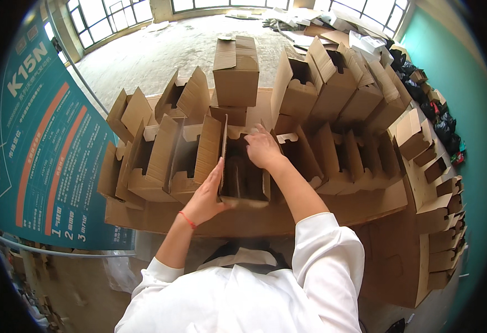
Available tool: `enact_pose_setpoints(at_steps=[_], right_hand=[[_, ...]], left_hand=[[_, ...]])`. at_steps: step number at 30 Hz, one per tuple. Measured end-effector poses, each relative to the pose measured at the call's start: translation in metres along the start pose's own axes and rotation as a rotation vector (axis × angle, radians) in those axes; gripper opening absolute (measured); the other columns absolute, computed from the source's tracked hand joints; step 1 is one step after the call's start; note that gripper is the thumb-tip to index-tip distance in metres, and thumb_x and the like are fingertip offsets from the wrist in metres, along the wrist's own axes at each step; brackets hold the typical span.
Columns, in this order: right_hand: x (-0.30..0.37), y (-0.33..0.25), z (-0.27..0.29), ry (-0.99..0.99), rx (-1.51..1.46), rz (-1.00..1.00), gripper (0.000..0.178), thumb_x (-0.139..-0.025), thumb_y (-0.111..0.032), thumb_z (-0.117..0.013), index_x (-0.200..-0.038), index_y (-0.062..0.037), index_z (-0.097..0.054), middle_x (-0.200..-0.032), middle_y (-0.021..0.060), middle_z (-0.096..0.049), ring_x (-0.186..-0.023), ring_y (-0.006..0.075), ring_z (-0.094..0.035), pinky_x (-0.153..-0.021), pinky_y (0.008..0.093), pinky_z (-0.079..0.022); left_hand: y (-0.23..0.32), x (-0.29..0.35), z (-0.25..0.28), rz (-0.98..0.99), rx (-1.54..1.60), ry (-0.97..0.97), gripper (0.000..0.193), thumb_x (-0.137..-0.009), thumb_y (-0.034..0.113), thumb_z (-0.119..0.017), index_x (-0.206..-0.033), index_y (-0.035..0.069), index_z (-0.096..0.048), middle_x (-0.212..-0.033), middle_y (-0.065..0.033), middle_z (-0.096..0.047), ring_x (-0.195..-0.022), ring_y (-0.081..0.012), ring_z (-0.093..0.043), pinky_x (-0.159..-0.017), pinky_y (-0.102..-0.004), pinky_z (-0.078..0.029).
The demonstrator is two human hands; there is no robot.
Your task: The person places plastic bottles into individual cardboard inserts arranged on a table, handling one bottle at a time and sliding it into the designated slot within each insert.
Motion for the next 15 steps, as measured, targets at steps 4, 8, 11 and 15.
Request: enact_pose_setpoints(at_steps=[4,8,11,15], right_hand=[[-0.005,0.006,-0.002,0.3,-0.272,0.044,0.035,-0.081,-0.003,-0.054,-0.117,0.0013,-0.058,-0.126,0.0206,-0.054,-0.129,0.036,-0.04,-0.109,0.0415,-0.035],[0.005,0.005,0.004,0.46,-0.299,0.063,0.042,-0.076,0.006,-0.048,-0.117,0.0021,-0.057,-0.128,0.0232,-0.053,-0.126,0.0376,-0.043,-0.108,0.0405,-0.035],[0.011,0.027,0.015,0.469,-0.394,0.054,0.045,-0.071,0.011,-0.043,-0.11,0.0015,-0.064,-0.129,0.0235,-0.053,-0.124,0.0391,-0.047,-0.107,0.0397,-0.036],[0.034,0.075,0.029,0.565,-0.463,-0.057,0.053,-0.074,0.007,-0.046,-0.126,-0.0007,-0.053,-0.135,0.022,-0.049,-0.128,0.0365,-0.044,-0.107,0.0375,-0.036]], left_hand=[[-0.002,-0.009,-0.021,-0.024,-0.179,0.156,0.103,-0.067,0.015,-0.082,-0.149,0.008,-0.02,-0.145,-0.0254,-0.033,-0.129,-0.0409,-0.04,-0.104,-0.0418,-0.04],[0.004,-0.016,-0.028,0.008,-0.211,0.112,0.106,-0.064,0.015,-0.084,-0.147,0.003,-0.021,-0.146,-0.0228,-0.034,-0.131,-0.0375,-0.039,-0.105,-0.0384,-0.039],[-0.004,-0.019,-0.018,0.002,-0.058,0.157,0.111,-0.061,0.015,-0.086,-0.149,0.004,-0.019,-0.147,-0.0214,-0.032,-0.134,-0.0365,-0.036,-0.106,-0.0382,-0.038],[0.0,-0.021,-0.014,0.045,0.015,0.177,0.112,-0.065,0.016,-0.085,-0.15,0.002,-0.013,-0.147,-0.0218,-0.033,-0.134,-0.0355,-0.037,-0.108,-0.038,-0.035]])
Point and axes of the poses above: each hand's wrist, its own x-axis away from the middle knuckle, its own z-axis out of the back of the hand, y = z × x, the point moved 9 cm from there along -x, towards the middle knuckle
